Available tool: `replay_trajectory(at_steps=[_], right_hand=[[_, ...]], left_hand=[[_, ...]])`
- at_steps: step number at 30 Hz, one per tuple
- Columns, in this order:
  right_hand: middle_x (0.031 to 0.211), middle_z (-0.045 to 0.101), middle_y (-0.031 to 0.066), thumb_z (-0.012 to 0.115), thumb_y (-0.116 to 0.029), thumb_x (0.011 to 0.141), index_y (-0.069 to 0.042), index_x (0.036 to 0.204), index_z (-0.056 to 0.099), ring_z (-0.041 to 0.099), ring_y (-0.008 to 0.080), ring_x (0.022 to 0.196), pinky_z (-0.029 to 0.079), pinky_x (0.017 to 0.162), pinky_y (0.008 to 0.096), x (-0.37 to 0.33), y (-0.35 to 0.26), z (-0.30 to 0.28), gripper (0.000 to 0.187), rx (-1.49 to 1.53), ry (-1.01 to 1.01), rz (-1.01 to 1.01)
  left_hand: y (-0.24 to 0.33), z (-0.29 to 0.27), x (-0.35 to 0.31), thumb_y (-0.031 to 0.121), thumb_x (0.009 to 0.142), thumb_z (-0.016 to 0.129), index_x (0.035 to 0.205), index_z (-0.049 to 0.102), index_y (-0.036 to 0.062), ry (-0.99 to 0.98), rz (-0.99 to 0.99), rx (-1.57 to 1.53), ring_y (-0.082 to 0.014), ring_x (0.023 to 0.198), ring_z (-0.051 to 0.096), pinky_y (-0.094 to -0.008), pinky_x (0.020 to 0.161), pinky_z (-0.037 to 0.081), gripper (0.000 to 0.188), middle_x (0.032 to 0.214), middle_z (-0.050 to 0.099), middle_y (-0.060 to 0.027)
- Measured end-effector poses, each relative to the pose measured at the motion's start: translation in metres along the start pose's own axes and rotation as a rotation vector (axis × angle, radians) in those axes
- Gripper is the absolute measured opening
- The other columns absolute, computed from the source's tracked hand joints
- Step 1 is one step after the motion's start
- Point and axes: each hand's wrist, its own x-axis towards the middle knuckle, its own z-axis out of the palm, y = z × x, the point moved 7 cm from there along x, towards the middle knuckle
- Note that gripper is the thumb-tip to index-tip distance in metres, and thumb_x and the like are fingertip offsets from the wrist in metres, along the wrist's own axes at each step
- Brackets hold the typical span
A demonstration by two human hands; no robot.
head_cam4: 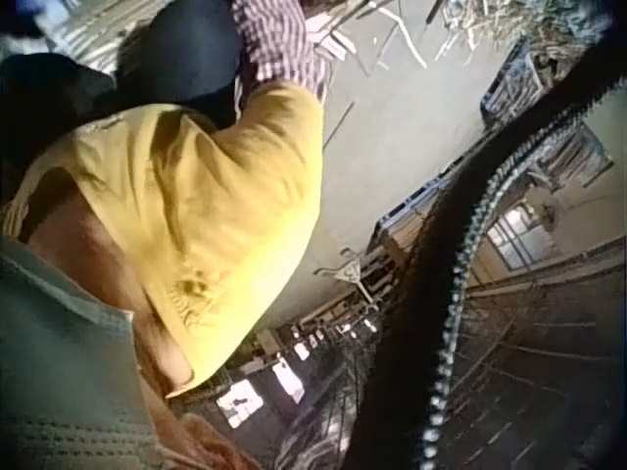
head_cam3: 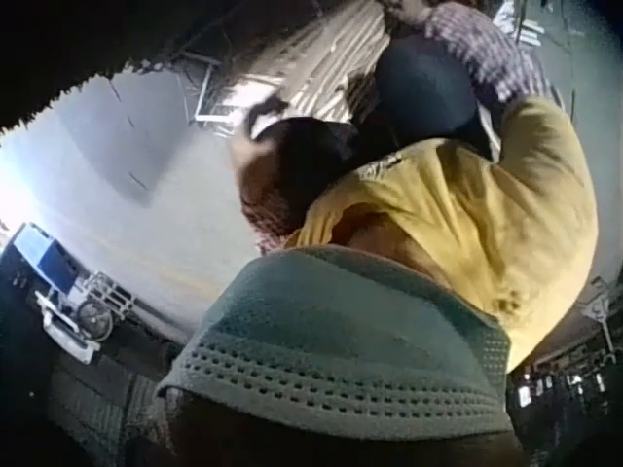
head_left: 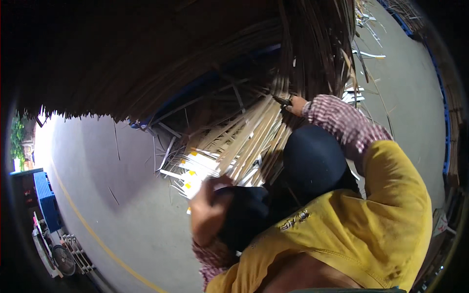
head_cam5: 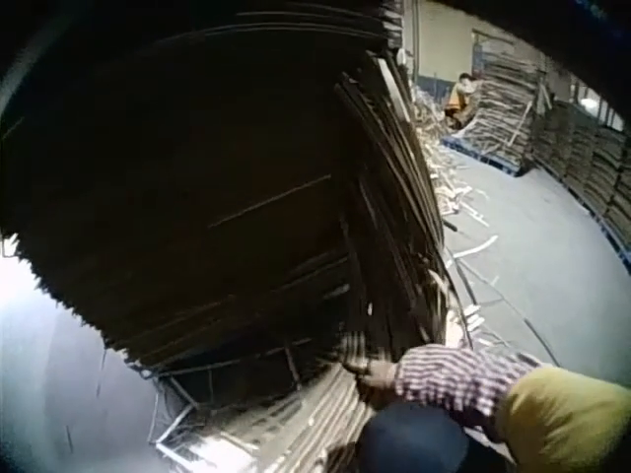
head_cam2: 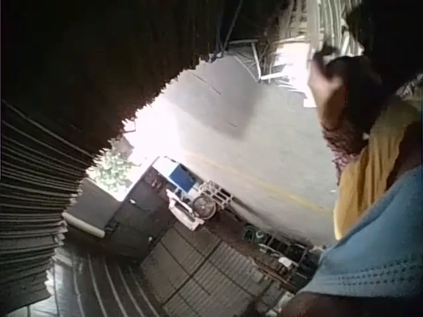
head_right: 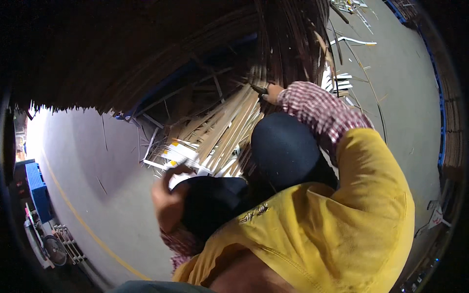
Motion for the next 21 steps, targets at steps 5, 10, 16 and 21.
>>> replay_trajectory(at_steps=[5,10,16,21], right_hand=[[0.064,0.056,0.0109,0.061,-0.033,0.068,0.004,0.078,0.058,0.053,0.0181,0.059,0.042,0.055,0.0322,-0.004,0.037,0.020,0.039,-0.043,-0.396,0.109],[0.058,0.055,0.0057,0.060,-0.041,0.069,-0.006,0.079,0.064,0.048,0.0140,0.050,0.038,0.047,0.0277,-0.015,-0.056,-0.018,0.036,0.269,-0.652,0.002],[0.073,0.060,0.0045,0.052,-0.039,0.074,-0.007,0.071,0.063,0.052,0.0180,0.075,0.034,0.082,0.0308,0.085,-0.124,-0.077,0.033,0.468,-0.186,-0.308],[0.080,0.056,0.0044,0.046,-0.043,0.079,-0.008,0.074,0.058,0.047,0.0184,0.087,0.033,0.085,0.0345,0.149,-0.133,-0.055,0.038,0.499,-0.351,-0.163]], left_hand=[[0.017,-0.038,0.131,0.016,0.074,0.052,0.103,0.052,0.0010,0.295,0.533,0.441,-0.0309,0.096,0.048,-0.0331,0.083,0.037,0.033,0.103,0.050,-0.0187],[0.014,-0.025,0.275,0.026,0.072,0.058,0.117,0.042,0.0139,0.366,0.702,0.758,-0.0304,0.108,0.039,-0.0428,0.089,0.031,0.050,0.118,0.040,-0.0164],[-0.009,0.002,0.327,0.029,0.074,0.053,0.110,0.049,0.0135,0.520,0.663,1.252,-0.0264,0.099,0.045,-0.0516,0.082,0.031,0.040,0.112,0.046,-0.0142],[-0.061,0.124,0.242,0.018,0.079,0.043,0.103,0.046,0.0001,-0.376,0.259,0.775,-0.0328,0.082,0.053,-0.0416,0.070,0.042,0.030,0.086,0.054,-0.0212]])
